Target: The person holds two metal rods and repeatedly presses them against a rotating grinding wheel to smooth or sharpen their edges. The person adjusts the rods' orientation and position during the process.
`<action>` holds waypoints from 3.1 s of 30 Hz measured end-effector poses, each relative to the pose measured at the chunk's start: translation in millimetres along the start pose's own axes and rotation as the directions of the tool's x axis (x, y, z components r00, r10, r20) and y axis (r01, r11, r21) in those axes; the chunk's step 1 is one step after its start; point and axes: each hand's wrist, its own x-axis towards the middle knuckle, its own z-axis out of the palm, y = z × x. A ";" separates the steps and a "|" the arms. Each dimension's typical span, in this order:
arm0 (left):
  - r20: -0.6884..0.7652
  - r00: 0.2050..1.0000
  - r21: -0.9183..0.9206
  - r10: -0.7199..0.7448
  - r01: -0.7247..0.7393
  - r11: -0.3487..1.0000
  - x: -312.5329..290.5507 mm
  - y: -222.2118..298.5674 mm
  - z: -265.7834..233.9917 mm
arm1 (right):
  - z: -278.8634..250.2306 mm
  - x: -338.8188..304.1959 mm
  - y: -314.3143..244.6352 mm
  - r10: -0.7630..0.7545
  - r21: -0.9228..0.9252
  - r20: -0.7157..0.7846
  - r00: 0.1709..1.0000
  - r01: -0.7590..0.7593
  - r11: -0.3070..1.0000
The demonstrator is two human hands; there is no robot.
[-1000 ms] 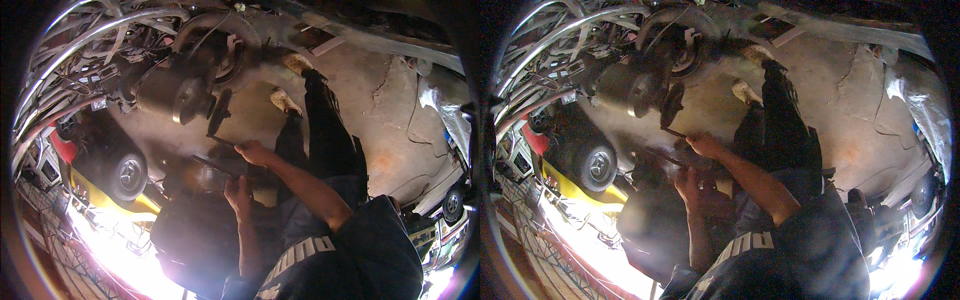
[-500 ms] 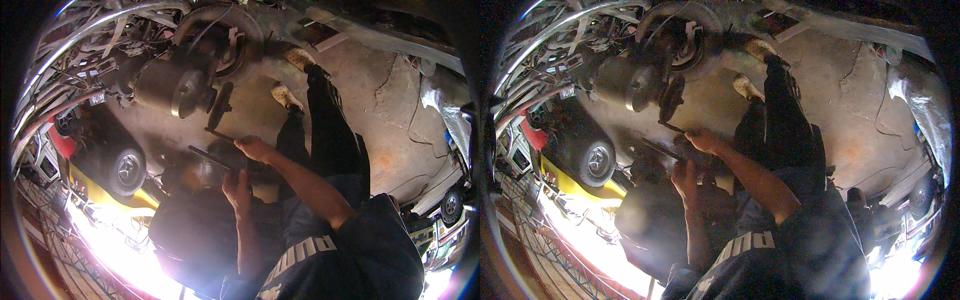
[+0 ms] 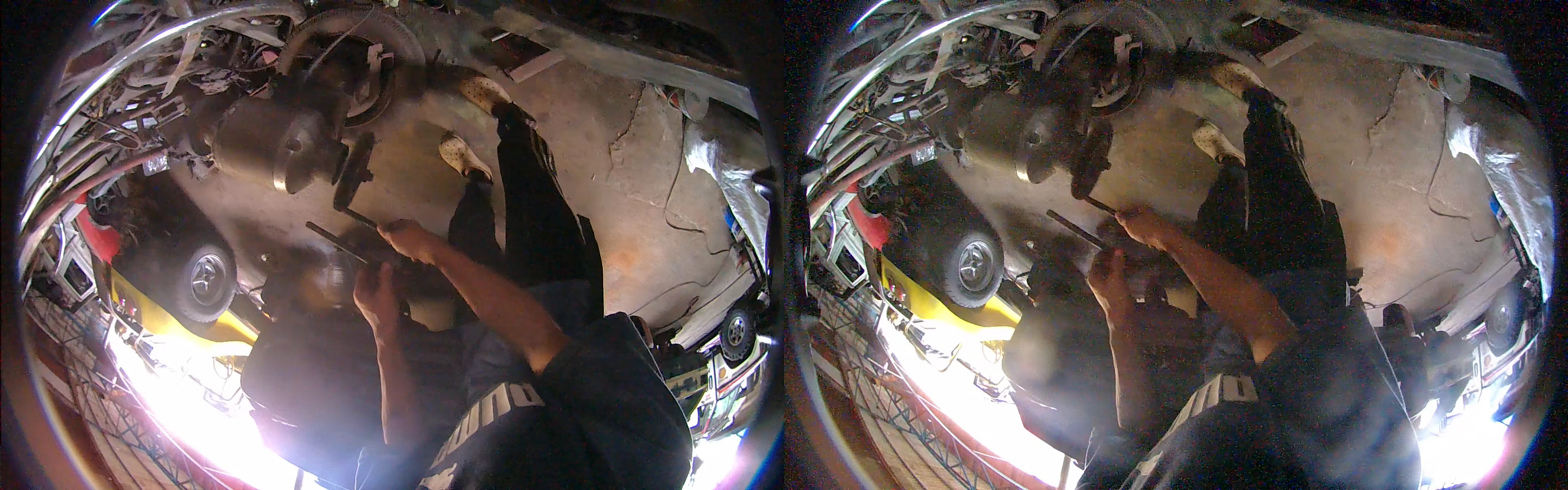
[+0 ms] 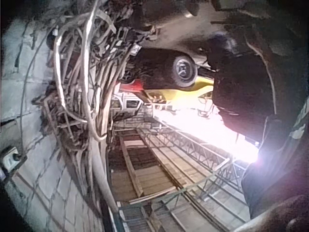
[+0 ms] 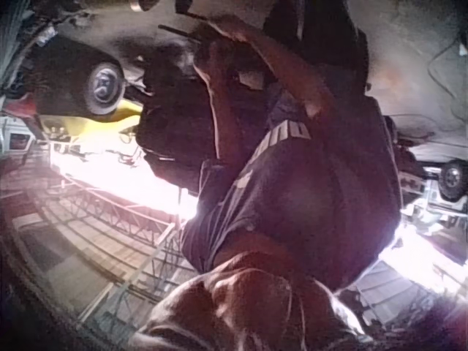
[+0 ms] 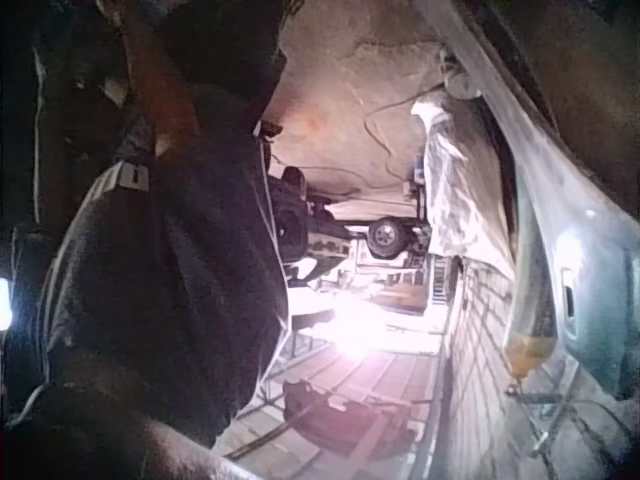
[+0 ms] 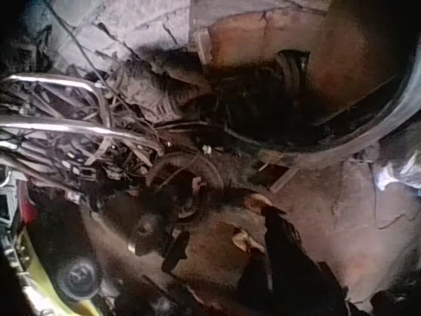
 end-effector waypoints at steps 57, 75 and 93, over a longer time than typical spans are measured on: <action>-0.082 0.993 -0.049 -0.080 0.076 0.996 -6.2 26.1 -9.1 | 5.4 11.4 -31.0 -0.243 -0.381 -0.031 0.970 0.213 0.900; -0.074 0.997 0.051 -0.013 0.017 0.999 -9.7 28.7 -8.0 | -12.7 -9.4 -56.1 -0.341 -0.384 -0.164 0.926 0.259 0.886; -0.048 0.994 -0.093 -0.102 0.097 0.991 -12.1 47.0 5.3 | -27.1 -18.9 -64.3 -0.328 -0.385 -0.266 0.907 0.212 0.898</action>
